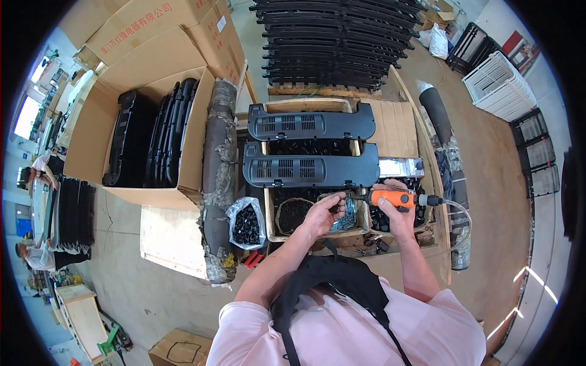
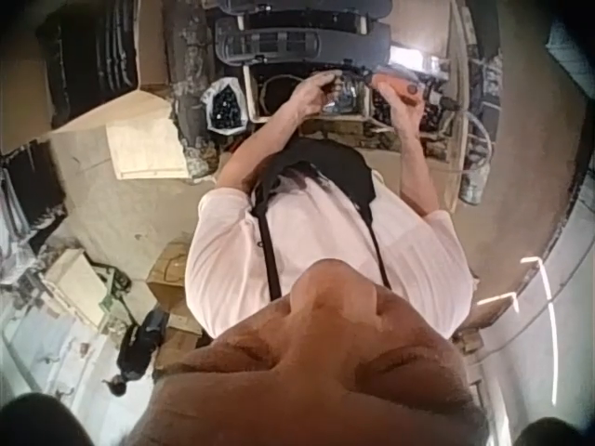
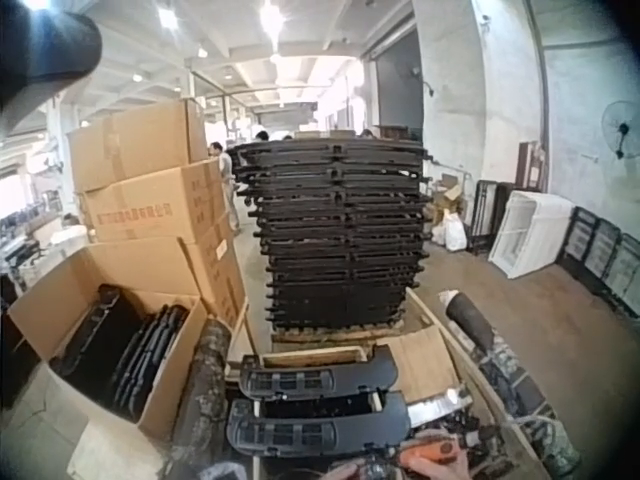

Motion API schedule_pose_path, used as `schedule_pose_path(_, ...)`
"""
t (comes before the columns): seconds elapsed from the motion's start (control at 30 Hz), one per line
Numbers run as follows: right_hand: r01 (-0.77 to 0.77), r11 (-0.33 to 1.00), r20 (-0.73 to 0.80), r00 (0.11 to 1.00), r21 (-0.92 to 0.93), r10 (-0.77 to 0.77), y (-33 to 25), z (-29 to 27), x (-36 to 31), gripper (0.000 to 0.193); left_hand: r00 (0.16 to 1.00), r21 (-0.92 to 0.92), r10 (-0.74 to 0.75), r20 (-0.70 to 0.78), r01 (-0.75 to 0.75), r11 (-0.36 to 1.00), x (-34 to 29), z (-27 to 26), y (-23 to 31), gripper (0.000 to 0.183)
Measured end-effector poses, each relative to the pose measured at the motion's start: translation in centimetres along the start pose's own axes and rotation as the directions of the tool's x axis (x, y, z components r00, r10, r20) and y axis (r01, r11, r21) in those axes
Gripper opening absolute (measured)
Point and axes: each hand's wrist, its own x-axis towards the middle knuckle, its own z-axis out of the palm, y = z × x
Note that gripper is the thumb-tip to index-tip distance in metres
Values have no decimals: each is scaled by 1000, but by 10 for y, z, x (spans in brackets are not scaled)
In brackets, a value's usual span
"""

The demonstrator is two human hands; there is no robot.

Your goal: The worker is assembling plastic housing parts by inserting small clips and securing them using an electric screwdriver.

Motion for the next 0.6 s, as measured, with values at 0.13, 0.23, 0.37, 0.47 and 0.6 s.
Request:
schedule_pose_path(0.13, 50, 998, 56, 997, -27, -48, 9, 1, -3, 51, 999, -68, -29, -31, 27, 997, -1, 3, -3, 25)
schedule_pose_path(0.23, 55, 998, 62, 997, -28, -53, 11, 4, -6, 51, 999, -91, -26, -46, 22, 996, -1, 3, -6, 26)
schedule_pose_path(0.37, 78, 997, 67, 995, -23, -76, 17, 2, -5, 51, 998, -123, -40, -52, 33, 992, -2, 8, -7, 25)
schedule_pose_path(0.47, 59, 998, 70, 996, -29, -57, 17, 5, -5, 51, 998, -151, -33, -58, 24, 988, 0, 9, -8, 25)
schedule_pose_path(0.6, 63, 997, 67, 996, -34, -61, 16, 6, -4, 50, 998, -179, -15, -59, 5, 984, 2, 10, -10, 25)
